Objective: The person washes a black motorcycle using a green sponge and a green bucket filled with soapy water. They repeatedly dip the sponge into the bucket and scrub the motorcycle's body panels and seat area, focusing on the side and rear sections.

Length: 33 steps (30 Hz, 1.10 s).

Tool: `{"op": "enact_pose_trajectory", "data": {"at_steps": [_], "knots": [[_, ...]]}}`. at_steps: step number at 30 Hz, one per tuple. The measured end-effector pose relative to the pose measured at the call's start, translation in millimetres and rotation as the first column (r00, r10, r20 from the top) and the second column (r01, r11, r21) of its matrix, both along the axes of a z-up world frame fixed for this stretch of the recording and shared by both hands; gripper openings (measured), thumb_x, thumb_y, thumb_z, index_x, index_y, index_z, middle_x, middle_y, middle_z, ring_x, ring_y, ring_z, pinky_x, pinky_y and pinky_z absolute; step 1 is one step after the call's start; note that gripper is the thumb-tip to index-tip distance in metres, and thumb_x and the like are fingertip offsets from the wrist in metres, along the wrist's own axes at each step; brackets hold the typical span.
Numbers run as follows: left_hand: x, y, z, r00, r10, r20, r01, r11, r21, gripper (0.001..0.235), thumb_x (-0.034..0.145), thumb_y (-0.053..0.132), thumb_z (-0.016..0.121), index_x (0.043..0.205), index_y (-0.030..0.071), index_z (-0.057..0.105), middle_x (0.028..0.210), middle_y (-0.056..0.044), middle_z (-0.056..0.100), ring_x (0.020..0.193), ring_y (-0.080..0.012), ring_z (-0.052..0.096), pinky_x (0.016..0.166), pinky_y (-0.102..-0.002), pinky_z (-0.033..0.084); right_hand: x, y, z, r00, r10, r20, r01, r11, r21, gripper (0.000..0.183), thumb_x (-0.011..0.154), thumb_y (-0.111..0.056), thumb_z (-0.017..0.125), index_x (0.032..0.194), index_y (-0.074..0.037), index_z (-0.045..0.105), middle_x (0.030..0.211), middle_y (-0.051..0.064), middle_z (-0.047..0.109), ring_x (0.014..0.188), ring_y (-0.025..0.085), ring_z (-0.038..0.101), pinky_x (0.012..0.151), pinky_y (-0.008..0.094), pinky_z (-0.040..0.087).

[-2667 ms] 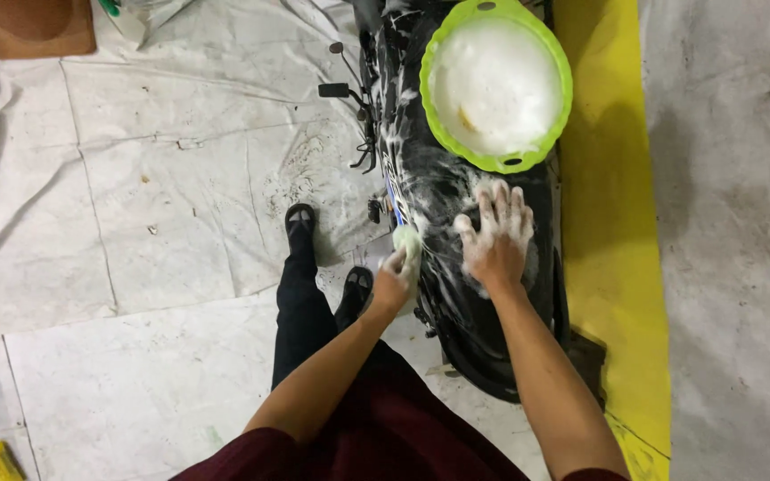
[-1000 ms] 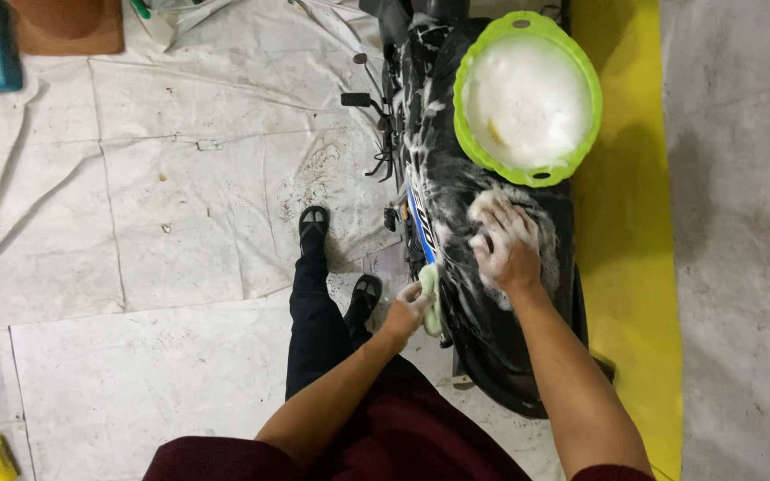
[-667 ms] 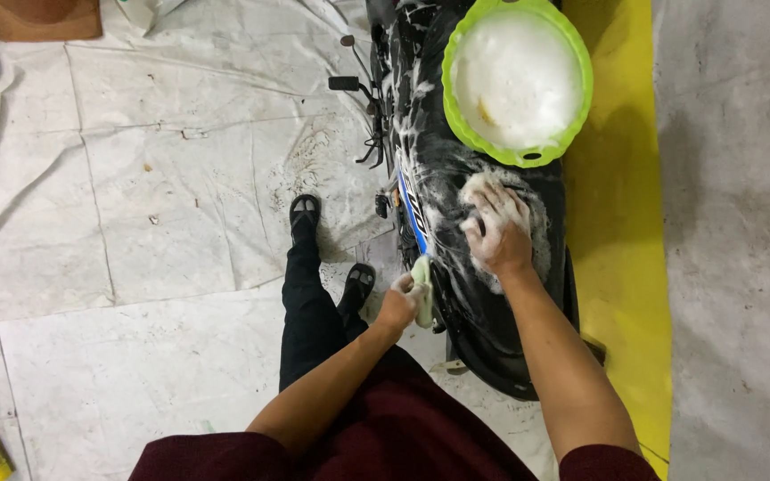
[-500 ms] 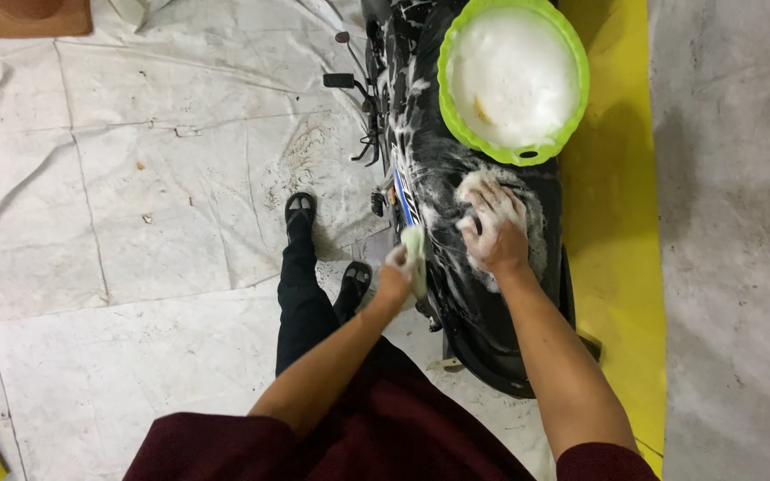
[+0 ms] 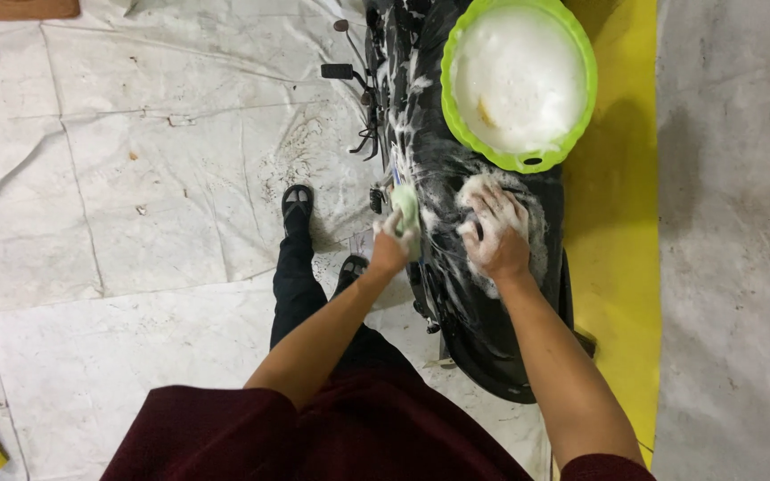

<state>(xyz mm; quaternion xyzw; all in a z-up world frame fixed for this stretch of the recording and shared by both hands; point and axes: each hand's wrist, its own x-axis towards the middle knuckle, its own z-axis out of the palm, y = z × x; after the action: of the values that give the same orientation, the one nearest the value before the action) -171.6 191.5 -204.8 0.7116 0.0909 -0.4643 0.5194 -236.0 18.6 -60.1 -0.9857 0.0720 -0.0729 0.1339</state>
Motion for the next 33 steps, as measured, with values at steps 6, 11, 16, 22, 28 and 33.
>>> {"op": "enact_pose_trajectory", "data": {"at_steps": [6, 11, 16, 22, 28, 33], "knots": [[-46, 19, -26, 0.972, -0.203, 0.12, 0.2, 0.979, 0.041, 0.063, 0.1, 0.024, 0.061, 0.157, 0.018, 0.035, 0.146, -0.026, 0.035, 0.106, -0.0336, 0.068, 0.078, -0.028, 0.061, 16, 3, 20, 0.99, 0.028, -0.138, -0.046, 0.991, -0.127, 0.057, 0.092, -0.024, 0.063, 0.147, -0.011, 0.061, 0.156, 0.019, 0.051, 0.146, 0.036, 0.045, 0.119, 0.054, 0.032], [-20, 8, 18, 0.967, -0.234, 0.099, 0.224, 0.969, 0.104, 0.06, 0.099, 0.023, 0.062, 0.155, 0.017, 0.042, 0.142, -0.027, 0.044, 0.106, -0.0349, 0.07, 0.088, -0.034, 0.063, 39, -3, 12, 0.938, 0.21, -0.275, -0.245, 0.964, -0.101, 0.07, 0.086, -0.046, 0.062, 0.149, -0.019, 0.05, 0.161, 0.017, 0.035, 0.147, 0.042, 0.033, 0.114, 0.059, 0.031], [23, -15, -36, 0.96, -0.18, 0.215, 0.16, 0.981, 0.108, 0.054, 0.101, 0.025, 0.061, 0.152, 0.013, 0.048, 0.143, -0.034, 0.04, 0.103, -0.0354, 0.069, 0.087, -0.038, 0.061, 50, -14, -20, 0.926, 0.233, -0.297, -0.259, 0.965, -0.051, 0.086, 0.088, -0.049, 0.063, 0.159, -0.01, 0.034, 0.166, 0.02, 0.027, 0.15, 0.041, 0.027, 0.114, 0.062, 0.028], [93, -48, -107, 0.92, -0.282, 0.271, 0.241, 0.955, 0.174, 0.056, 0.102, 0.033, 0.053, 0.151, 0.006, 0.045, 0.127, -0.031, 0.064, 0.099, -0.0364, 0.073, 0.09, -0.047, 0.063, 67, -8, 0, 0.927, 0.207, -0.313, -0.212, 0.977, 0.016, 0.079, 0.085, -0.041, 0.067, 0.153, -0.01, 0.042, 0.164, 0.017, 0.034, 0.151, 0.039, 0.031, 0.116, 0.063, 0.03], [157, -58, -83, 0.909, -0.325, 0.26, 0.279, 0.939, 0.201, 0.058, 0.103, 0.04, 0.048, 0.152, 0.008, 0.04, 0.122, -0.033, 0.061, 0.097, -0.0405, 0.072, 0.084, -0.049, 0.064, 77, -5, 8, 0.936, 0.216, -0.278, -0.232, 0.972, -0.028, 0.065, 0.081, -0.03, 0.067, 0.144, -0.017, 0.057, 0.16, 0.015, 0.042, 0.148, 0.037, 0.037, 0.115, 0.063, 0.032], [169, -73, -218, 0.86, -0.323, 0.395, 0.248, 0.941, 0.228, 0.059, 0.107, 0.044, 0.052, 0.149, 0.003, 0.044, 0.108, -0.034, 0.069, 0.091, -0.037, 0.071, 0.079, -0.043, 0.06, 80, -9, -1, 0.943, 0.22, -0.251, -0.228, 0.974, 0.0, 0.061, 0.08, -0.029, 0.065, 0.139, -0.018, 0.062, 0.16, 0.015, 0.044, 0.146, 0.038, 0.04, 0.112, 0.063, 0.034]]}}
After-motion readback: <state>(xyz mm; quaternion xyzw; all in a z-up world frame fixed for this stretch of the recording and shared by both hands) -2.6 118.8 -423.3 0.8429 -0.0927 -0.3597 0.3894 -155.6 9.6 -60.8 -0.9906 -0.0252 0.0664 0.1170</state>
